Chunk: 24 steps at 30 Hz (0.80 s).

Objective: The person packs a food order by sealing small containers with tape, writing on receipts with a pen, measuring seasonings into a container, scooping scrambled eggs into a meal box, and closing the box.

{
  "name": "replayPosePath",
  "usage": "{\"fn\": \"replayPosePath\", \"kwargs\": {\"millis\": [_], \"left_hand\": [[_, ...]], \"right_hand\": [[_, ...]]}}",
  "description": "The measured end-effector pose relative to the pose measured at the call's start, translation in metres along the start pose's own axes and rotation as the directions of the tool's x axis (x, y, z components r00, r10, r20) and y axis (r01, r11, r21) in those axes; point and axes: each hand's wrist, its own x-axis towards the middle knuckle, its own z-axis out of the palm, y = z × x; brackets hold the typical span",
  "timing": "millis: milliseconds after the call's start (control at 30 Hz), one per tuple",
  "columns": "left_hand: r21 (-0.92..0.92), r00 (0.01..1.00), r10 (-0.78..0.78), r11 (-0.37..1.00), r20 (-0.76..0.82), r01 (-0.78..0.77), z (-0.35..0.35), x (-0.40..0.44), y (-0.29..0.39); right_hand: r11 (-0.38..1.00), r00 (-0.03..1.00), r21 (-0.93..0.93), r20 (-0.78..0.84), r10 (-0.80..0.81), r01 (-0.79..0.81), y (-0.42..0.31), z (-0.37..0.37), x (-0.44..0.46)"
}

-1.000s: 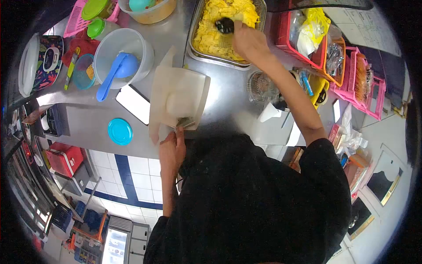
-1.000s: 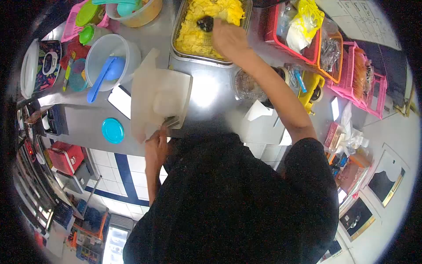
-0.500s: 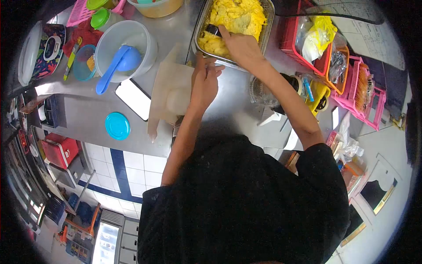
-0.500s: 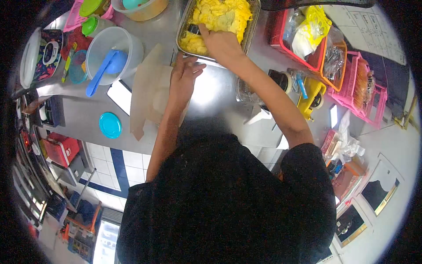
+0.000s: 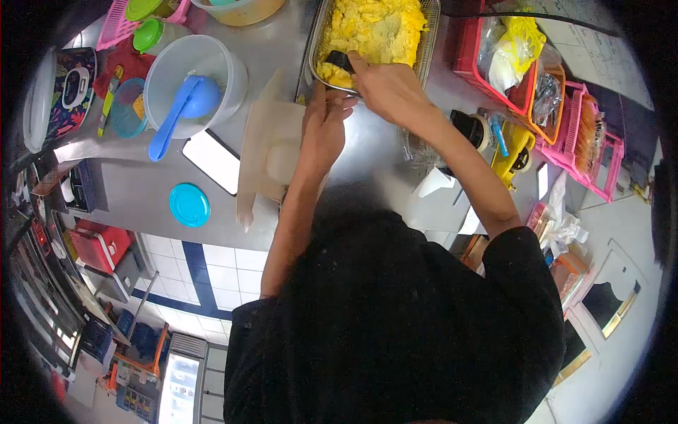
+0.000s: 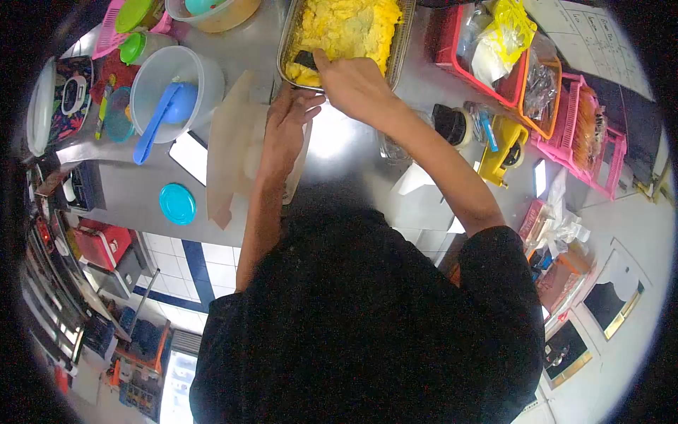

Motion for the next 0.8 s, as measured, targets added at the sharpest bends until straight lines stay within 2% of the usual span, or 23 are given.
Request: {"fn": "replayPosePath", "kwargs": {"millis": [100, 200, 300, 400, 500, 600, 700, 800], "left_hand": [[0.012, 0.999, 0.049, 0.999, 0.015, -0.05, -0.001, 0.001, -0.005], [0.043, 1.0, 0.009, 0.999, -0.022, -0.008, 0.001, 0.001, -0.005], [0.017, 1.0, 0.005, 1.0, 0.021, -0.005, -0.005, 0.003, -0.01], [-0.028, 1.0, -0.014, 1.0, 0.024, 0.015, -0.003, -0.002, 0.004], [-0.011, 0.999, -0.028, 1.0, 0.035, 0.029, -0.003, -0.002, 0.004], [-0.011, 0.999, -0.034, 0.999, 0.035, 0.035, -0.005, 0.001, -0.001], [-0.009, 0.998, -0.024, 1.0, 0.051, 0.024, -0.006, 0.001, -0.002], [-0.011, 0.998, -0.065, 0.998, 0.003, 0.065, -0.003, -0.002, 0.007]], "right_hand": [[0.997, 0.999, 0.082, 0.05, -0.001, -0.003, -0.001, -0.003, 0.003], [0.984, 0.997, 0.176, 0.082, 0.011, -0.025, 0.004, -0.006, 0.006], [0.97, 0.998, 0.242, 0.051, 0.024, -0.036, 0.012, 0.0, 0.008], [0.965, 0.991, 0.257, 0.136, 0.015, -0.05, 0.005, -0.024, 0.006], [0.975, 0.991, 0.221, 0.132, 0.006, -0.035, 0.006, -0.027, 0.008], [0.965, 0.999, 0.262, 0.03, 0.018, -0.025, 0.023, -0.006, 0.015], [0.903, 0.999, 0.427, 0.017, 0.045, -0.048, 0.045, 0.017, 0.025], [0.794, 0.969, 0.574, 0.234, 0.074, -0.199, 0.058, 0.01, 0.033]]}}
